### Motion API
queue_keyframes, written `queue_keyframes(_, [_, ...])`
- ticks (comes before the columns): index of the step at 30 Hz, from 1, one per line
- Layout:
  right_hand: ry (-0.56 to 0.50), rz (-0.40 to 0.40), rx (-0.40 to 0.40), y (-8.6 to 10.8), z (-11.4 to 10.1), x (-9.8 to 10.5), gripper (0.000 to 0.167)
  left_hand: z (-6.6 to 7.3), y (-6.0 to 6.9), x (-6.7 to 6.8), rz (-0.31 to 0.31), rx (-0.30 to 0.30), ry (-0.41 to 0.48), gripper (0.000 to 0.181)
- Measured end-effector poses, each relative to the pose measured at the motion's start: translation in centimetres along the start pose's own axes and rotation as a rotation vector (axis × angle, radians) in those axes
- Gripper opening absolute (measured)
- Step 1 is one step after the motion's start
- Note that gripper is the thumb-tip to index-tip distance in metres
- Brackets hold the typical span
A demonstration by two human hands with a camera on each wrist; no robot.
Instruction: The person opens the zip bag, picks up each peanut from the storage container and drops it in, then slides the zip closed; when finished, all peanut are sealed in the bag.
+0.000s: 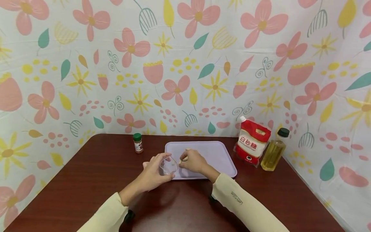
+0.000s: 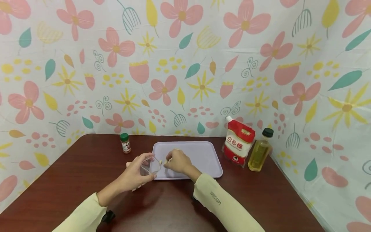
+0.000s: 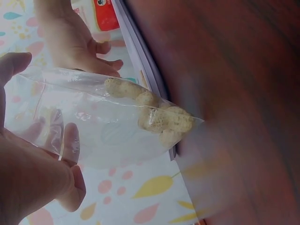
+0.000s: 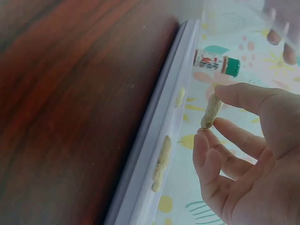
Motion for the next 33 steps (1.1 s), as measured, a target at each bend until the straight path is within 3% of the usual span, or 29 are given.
queue_keyframes(11, [-0.093,0.1,0.0,2.0,-1.7,2.8,0.018,0.3,0.2,-0.6,-0.014,-0.011,0.006,0.068])
queue_keyframes(21, [-0.198,0.153,0.009,2.8,-4.2,5.8,0.024,0.3,0.1,-0.9,-0.013,-0.023,0.011,0.066])
queue_keyframes(28, [-0.225,0.181,0.092,3.3,-6.4,7.1,0.022,0.7,-0.1,-0.7,-0.012,-0.039,0.0,0.066])
queue_keyframes(33, [-0.254,0.155,0.133,3.7,-8.2,7.3,0.023,0.8,-0.2,-0.5,-0.004,-0.031,0.007,0.067])
Point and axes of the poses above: each hand's wrist, its own y-axis away from the middle knuckle, its own x-axis out of the back of the hand, z = x × y, the point moved 7 cm from there along -y, towards the middle knuckle, and after that the axes turned 14 degrees about z, right-handed, at the moved point
